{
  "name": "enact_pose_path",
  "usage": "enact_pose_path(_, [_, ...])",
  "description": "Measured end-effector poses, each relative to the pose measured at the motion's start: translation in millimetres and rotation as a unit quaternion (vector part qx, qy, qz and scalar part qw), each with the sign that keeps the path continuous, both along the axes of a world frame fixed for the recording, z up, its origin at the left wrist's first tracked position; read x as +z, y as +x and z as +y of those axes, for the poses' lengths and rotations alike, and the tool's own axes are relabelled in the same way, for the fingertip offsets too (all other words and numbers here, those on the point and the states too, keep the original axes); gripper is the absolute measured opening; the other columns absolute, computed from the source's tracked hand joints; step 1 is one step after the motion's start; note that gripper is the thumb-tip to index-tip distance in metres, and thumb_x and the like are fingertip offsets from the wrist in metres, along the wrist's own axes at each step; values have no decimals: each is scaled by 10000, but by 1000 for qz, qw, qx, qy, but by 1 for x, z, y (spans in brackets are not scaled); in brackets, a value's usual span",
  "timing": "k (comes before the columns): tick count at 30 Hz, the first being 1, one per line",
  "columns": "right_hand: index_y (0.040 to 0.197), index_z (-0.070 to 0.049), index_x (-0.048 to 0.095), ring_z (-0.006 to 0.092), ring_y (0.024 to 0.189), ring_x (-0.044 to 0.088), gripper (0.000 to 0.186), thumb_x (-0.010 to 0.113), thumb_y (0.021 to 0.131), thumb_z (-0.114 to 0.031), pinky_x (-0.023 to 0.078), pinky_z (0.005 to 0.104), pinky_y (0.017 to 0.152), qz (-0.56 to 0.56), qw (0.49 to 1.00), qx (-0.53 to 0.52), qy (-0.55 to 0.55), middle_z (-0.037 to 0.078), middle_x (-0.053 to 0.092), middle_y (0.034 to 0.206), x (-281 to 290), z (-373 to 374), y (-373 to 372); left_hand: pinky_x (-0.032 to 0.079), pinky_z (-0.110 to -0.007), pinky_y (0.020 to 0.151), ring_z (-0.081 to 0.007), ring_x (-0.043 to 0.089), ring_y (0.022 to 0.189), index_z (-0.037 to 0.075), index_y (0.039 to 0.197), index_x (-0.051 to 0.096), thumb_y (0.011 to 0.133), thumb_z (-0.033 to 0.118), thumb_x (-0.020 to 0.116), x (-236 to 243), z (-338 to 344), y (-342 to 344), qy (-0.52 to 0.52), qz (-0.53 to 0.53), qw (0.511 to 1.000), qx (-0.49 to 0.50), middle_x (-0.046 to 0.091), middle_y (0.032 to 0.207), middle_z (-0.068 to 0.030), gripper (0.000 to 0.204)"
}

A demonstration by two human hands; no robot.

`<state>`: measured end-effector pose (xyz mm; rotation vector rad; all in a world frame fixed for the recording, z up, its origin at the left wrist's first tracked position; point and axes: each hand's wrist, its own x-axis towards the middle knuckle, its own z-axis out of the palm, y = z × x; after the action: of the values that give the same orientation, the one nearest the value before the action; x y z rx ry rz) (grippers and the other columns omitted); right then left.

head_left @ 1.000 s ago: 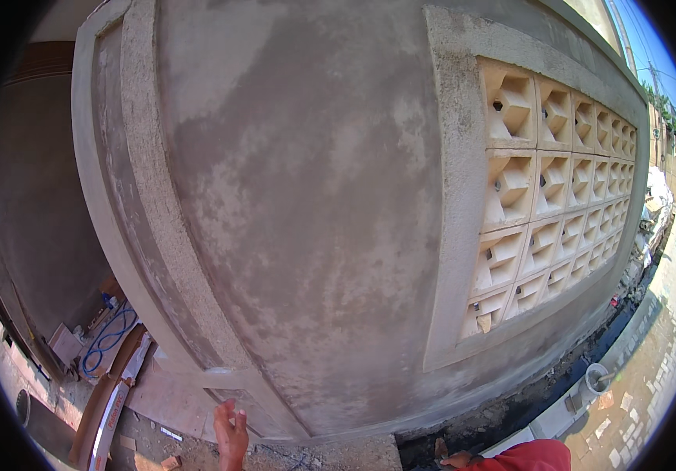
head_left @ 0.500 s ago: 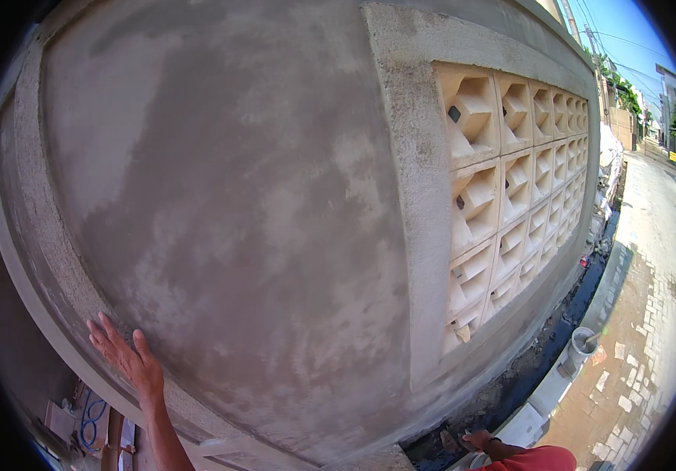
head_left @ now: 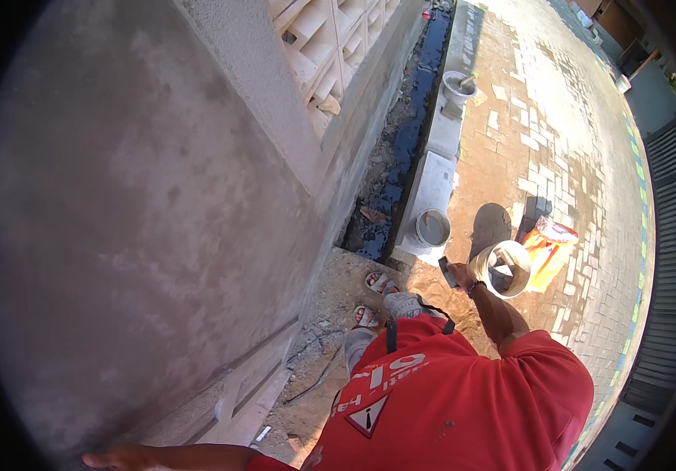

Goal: The person smooths wet cement on a curved wall section using a hand trowel. They repeatedly apply and level the cement along the top edge and side of a decorative lattice panel, then briefly pause to wipe the trowel before resuming smoothing.

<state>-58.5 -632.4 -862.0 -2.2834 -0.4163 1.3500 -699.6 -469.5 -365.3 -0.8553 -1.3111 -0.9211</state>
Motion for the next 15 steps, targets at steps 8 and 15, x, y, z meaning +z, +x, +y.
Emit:
enact_pose_path(8, [1335,-105,515,213,820,611,586,649,833,-375,505,409,724,126,980,-153,-27,67,590,1059,-15,-63,-26,365,-530,1039,-421,389,1301,5,1373,413,998,409,448,-10,-2,6,-41,8,999,-9,451,1374,-222,552])
enact_pose_path(15, [1224,-94,540,179,746,589,488,666,771,-225,484,326,599,151,966,-212,-15,59,595,906,-67,-41,-5,358,-529,1043,-417,380,1305,4,1369,415,994,413,447,-24,20,6,-55,11,998,-3,441,1377,-227,555])
